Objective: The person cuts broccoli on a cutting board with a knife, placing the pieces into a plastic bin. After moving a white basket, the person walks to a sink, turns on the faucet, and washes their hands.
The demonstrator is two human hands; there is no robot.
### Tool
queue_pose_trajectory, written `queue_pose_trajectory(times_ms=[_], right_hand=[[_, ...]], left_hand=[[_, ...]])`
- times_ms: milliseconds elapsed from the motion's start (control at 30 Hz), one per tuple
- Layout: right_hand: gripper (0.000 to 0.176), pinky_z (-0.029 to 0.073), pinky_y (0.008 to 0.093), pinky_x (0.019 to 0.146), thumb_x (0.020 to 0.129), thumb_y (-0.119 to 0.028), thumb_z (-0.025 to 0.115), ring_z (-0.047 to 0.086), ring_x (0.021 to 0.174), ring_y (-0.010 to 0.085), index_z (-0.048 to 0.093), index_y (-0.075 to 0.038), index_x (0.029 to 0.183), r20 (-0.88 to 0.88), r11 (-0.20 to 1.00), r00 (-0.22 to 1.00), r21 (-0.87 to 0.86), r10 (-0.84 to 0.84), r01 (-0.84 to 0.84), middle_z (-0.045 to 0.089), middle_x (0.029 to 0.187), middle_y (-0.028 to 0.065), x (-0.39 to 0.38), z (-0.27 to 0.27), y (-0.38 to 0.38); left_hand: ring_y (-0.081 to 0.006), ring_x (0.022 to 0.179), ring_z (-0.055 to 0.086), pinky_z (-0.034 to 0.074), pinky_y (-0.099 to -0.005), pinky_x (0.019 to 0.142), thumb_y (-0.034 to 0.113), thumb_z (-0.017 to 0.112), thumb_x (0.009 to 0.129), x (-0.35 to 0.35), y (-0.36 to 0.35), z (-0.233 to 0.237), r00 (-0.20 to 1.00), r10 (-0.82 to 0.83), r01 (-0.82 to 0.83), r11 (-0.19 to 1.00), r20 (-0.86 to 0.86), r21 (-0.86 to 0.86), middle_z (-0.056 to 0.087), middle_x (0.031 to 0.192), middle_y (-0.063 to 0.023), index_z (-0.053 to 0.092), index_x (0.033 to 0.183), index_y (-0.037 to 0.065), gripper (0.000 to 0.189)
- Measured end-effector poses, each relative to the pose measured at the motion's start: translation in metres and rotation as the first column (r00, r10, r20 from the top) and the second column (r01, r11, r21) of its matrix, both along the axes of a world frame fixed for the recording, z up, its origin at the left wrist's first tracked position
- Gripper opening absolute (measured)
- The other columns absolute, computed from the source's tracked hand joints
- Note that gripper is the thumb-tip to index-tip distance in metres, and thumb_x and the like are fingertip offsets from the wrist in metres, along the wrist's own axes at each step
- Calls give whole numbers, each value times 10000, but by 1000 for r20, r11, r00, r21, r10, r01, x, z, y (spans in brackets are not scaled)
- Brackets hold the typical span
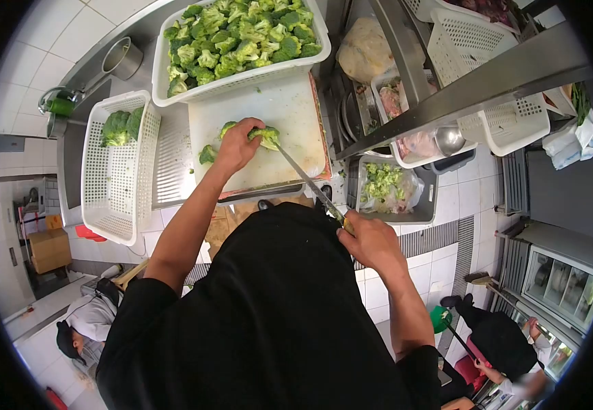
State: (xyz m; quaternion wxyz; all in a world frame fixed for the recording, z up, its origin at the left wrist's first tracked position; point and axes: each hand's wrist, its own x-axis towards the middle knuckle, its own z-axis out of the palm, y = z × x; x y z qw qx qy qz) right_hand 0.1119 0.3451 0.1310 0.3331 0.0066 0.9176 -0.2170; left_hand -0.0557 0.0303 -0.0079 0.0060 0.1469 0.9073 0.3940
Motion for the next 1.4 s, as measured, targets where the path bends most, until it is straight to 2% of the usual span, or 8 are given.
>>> queue_pose_trajectory(times_ms=[167, 267, 467, 833, 1133, 1267, 1367, 1400], right_hand=[[347, 511, 555, 826, 938, -370, 634, 681, 924, 457, 604, -55, 1079, -40, 999, 999, 40, 3, -1, 709, 911, 257, -5, -10, -3], [343, 510, 556, 821, 938, -369, 628, 678, 919, 461, 601, -54, 1071, -100, 998, 993, -10, -56, 55, 711, 910, 254, -6, -7, -3], [360, 509, 556, 825, 954, -375, 623, 671, 915, 473, 589, -49, 1102, -51, 997, 996, -21, 69, -70, 708, 912, 265, -16, -18, -14], [371, 492, 556, 881, 983, -373, 588, 659, 989, 464, 559, -31, 1124, -14, 989, 993, -94, 117, -118, 697, 975, 267, -34, -18, -42], [361, 494, 570, 856, 986, -361, 589, 656, 975, 485, 553, -27, 1119, -37, 979, 988, -134, 150, -154, 687, 970, 293, -49, -21, -57], [354, 510, 569, 865, 1006, -344, 554, 671, 994, 474, 538, -11, 1126, -44, 968, 975, -115, 218, -222, 694, 1004, 300, -57, -87, -71], [358, 517, 559, 874, 1007, -342, 550, 676, 1001, 465, 540, -5, 1128, -46, 973, 978, -93, 206, -209, 703, 1027, 282, -66, -87, -66], [358, 517, 559, 874, 1007, -342, 550, 676, 1001, 465, 540, -5, 1128, -50, 974, 978, -94, 203, -207, 703, 1027, 282, -68, -87, -65]], left_hand=[[-269, 824, 686, 549, -375, 793, 66, 656, 878, -3, -7, 22, 970, 144, -151, 988, 195, 25, 716, 1121, -155, 678, 1220, 77, 343], [-257, 890, 683, 545, -371, 802, 37, 642, 856, -23, -43, 32, 966, 251, -255, 962, 61, 94, 707, 1215, -144, 675, 1265, 90, 414], [-382, 1217, 613, 480, -424, 1053, -27, 612, 763, -23, -61, 25, 982, -101, 121, 984, 157, -128, 625, 1366, -151, 665, 1269, 54, 515], [-390, 1071, 637, 525, -446, 951, 31, 696, 791, -6, -46, 14, 998, 22, -34, 983, -66, -180, 647, 1198, -153, 670, 1149, 96, 366], [-386, 1047, 636, 525, -463, 914, 36, 716, 787, -1, -45, 15, 995, 89, -84, 989, 34, -122, 631, 1104, -156, 649, 1078, 82, 302], [-400, 1037, 631, 519, -474, 910, 26, 707, 784, -3, -46, 15, 997, 67, -62, 988, 31, -143, 620, 1098, -160, 643, 1064, 82, 292], [-326, 967, 672, 541, -412, 868, 32, 708, 807, -8, -68, 23, 996, 54, -40, 984, 74, -174, 660, 1065, -130, 648, 1094, 80, 297], [-265, 926, 676, 541, -366, 845, 43, 709, 830, -13, -76, 25, 974, 144, -155, 987, 172, 48, 679, 1038, -109, 648, 1108, 64, 285]])
